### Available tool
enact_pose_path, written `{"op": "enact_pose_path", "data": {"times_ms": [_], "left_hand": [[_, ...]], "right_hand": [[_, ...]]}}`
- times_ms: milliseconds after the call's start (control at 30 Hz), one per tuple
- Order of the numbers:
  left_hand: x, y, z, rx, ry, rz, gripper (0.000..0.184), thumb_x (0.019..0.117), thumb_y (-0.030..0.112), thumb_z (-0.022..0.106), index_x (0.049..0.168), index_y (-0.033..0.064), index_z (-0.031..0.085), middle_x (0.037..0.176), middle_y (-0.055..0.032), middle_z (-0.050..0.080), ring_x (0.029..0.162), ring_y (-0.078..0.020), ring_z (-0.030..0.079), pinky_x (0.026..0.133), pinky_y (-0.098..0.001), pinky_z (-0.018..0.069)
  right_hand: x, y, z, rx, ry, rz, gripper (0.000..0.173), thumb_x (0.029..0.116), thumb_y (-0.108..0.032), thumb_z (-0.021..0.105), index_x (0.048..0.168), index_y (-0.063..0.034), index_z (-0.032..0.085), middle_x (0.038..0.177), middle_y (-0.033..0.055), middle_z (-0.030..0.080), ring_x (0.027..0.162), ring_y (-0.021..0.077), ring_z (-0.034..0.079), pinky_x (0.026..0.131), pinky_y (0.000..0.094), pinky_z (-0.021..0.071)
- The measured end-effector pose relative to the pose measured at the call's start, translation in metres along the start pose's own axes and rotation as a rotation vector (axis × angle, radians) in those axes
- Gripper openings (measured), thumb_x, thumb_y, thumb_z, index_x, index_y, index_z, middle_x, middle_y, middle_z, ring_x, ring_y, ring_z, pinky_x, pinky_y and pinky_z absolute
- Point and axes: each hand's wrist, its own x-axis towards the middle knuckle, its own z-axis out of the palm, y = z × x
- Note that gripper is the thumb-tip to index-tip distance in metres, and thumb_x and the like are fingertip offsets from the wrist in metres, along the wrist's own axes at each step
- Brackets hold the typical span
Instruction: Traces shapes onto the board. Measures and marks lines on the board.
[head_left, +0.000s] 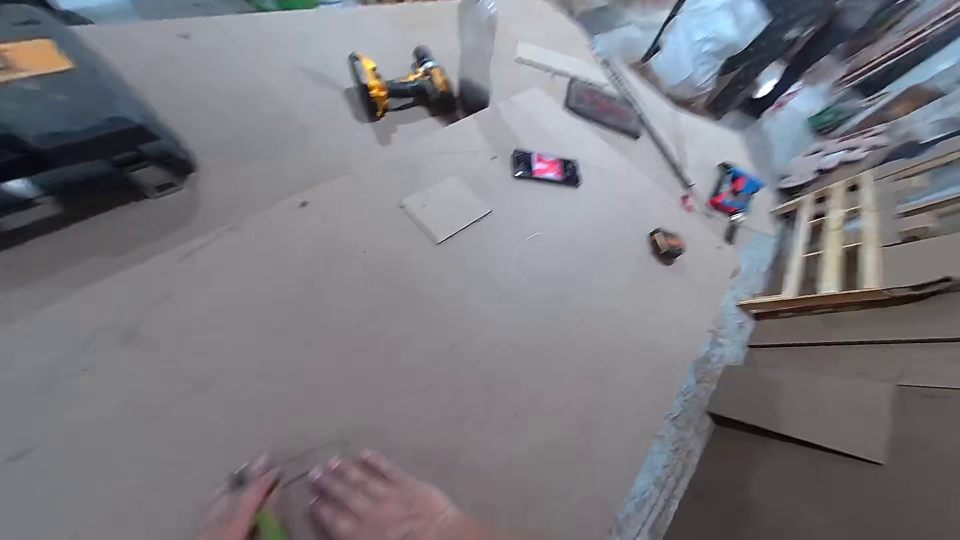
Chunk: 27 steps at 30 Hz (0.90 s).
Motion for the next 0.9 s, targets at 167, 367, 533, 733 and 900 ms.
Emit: {"op": "enact_pose_path", "data": {"times_ms": [167, 367, 533, 733, 900], "left_hand": [[-0.0039, 0.0093, -0.0016, 0.063, 0.074, -0.076, 0.033, 0.1041, 0.02, 0.051, 0.119, 0.0033, 0.075, 0.13, -0.0151, 0.07, 0.126, -0.0332, 0.064, 0.109, -0.0501, 0.0498], [-0.0033, 0.01, -0.0008, 0.074, 0.081, -0.049, 0.031, 0.1038, 0.021, 0.054, 0.119, 0.0037, 0.075, 0.128, -0.0135, 0.071, 0.125, -0.0314, 0.065, 0.11, -0.0481, 0.0495], [-0.0042, 0.0113, -0.0008, 0.047, 0.091, -0.059, 0.031, 0.1036, 0.022, 0.055, 0.118, 0.0021, 0.075, 0.127, -0.0143, 0.072, 0.126, -0.0313, 0.065, 0.112, -0.0469, 0.0485], [-0.0027, 0.0104, 0.0003, 0.058, 0.11, -0.021, 0.027, 0.102, 0.016, 0.057, 0.115, 0.0017, 0.076, 0.124, -0.0141, 0.073, 0.124, -0.0314, 0.066, 0.111, -0.0466, 0.0499], [-0.0021, 0.0104, 0.0014, 0.07, 0.129, -0.002, 0.024, 0.101, 0.015, 0.06, 0.114, 0.0043, 0.077, 0.125, -0.0134, 0.073, 0.122, -0.0319, 0.067, 0.107, -0.0453, 0.0524]], "right_hand": [[0.0025, -0.0018, -0.0152, 0.071, -0.158, -0.013, 0.063, 0.1025, -0.036, 0.044, 0.159, -0.0085, 0.038, 0.17, 0.0085, 0.028, 0.158, 0.0229, 0.02, 0.129, 0.0477, 0.0151], [0.0014, -0.0001, -0.0141, 0.069, -0.177, -0.017, 0.063, 0.1045, -0.036, 0.037, 0.16, -0.0082, 0.034, 0.17, 0.0097, 0.026, 0.159, 0.022, 0.018, 0.13, 0.046, 0.0131], [0.0009, 0.0004, -0.015, 0.073, -0.177, -0.023, 0.062, 0.1048, -0.036, 0.037, 0.16, -0.0078, 0.034, 0.17, 0.0108, 0.026, 0.159, 0.022, 0.018, 0.13, 0.0461, 0.0133], [0.0007, 0.0006, -0.0127, 0.074, -0.161, -0.019, 0.063, 0.1044, -0.036, 0.037, 0.161, -0.0082, 0.033, 0.17, 0.0109, 0.026, 0.159, 0.022, 0.018, 0.13, 0.0456, 0.0128], [0.0003, 0.0008, -0.0118, 0.069, -0.159, -0.019, 0.062, 0.1046, -0.036, 0.037, 0.16, -0.0083, 0.034, 0.17, 0.0106, 0.026, 0.159, 0.0215, 0.018, 0.13, 0.0453, 0.0123]]}}
